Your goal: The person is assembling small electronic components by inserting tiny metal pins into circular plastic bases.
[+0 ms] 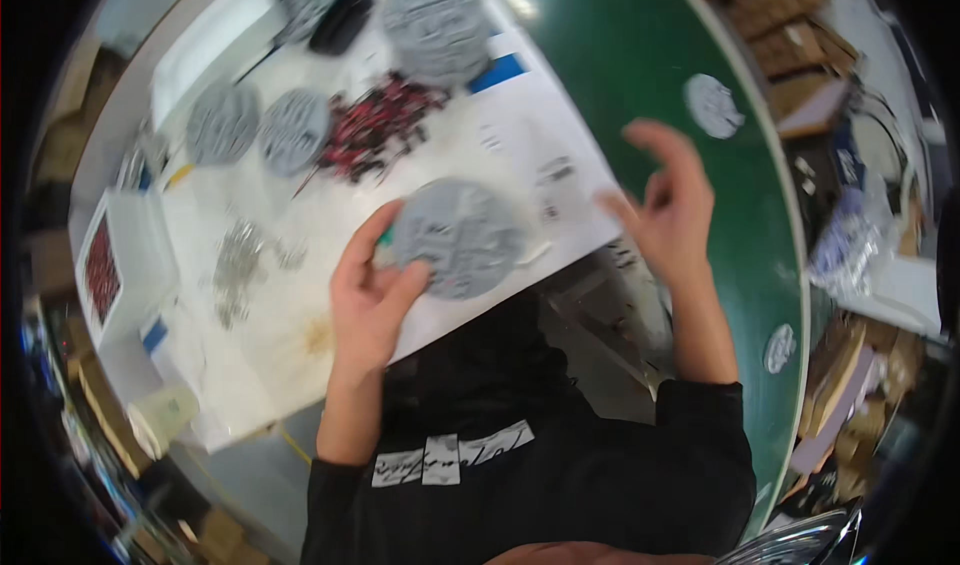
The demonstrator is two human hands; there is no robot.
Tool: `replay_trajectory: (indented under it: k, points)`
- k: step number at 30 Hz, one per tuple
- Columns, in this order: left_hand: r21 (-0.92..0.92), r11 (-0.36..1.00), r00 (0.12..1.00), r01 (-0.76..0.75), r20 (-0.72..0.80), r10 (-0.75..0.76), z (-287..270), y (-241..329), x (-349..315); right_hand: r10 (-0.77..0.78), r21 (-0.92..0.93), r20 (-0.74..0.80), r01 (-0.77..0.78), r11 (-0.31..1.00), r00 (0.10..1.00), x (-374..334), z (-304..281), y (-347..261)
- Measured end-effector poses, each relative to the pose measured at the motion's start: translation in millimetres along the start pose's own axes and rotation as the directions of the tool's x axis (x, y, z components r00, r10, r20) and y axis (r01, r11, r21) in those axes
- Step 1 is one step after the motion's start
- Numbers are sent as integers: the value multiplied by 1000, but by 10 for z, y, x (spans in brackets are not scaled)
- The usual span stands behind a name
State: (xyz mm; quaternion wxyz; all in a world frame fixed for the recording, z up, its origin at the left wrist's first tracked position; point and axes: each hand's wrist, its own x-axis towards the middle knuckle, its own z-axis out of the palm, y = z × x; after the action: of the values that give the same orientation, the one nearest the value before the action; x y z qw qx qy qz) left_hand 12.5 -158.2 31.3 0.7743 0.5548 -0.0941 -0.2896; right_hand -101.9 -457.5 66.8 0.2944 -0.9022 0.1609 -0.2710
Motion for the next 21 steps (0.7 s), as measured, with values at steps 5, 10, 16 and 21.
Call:
replay_trajectory:
  k: [5, 10, 16, 21]
  points:
    - [-54, 999, 1000, -3, -22, 2, -281, -45, -213, 431, -493, -418, -598, 632, 800, 303, -757, 1481]
    - [4, 1000, 1000, 23, -12, -23, -379, -147, -299, 529, -308, -320, -615, 726, 786, 339, -763, 1889]
    - [39, 999, 999, -29, -34, 31, -421, -100, -444, 80, -401, -323, -213, 891, 943, 394, -507, 1302]
    - [40, 999, 996, -27, -81, 30, -374, -69, -510, -439, -502, -336, 237, 832, 833, 358, -405, 724]
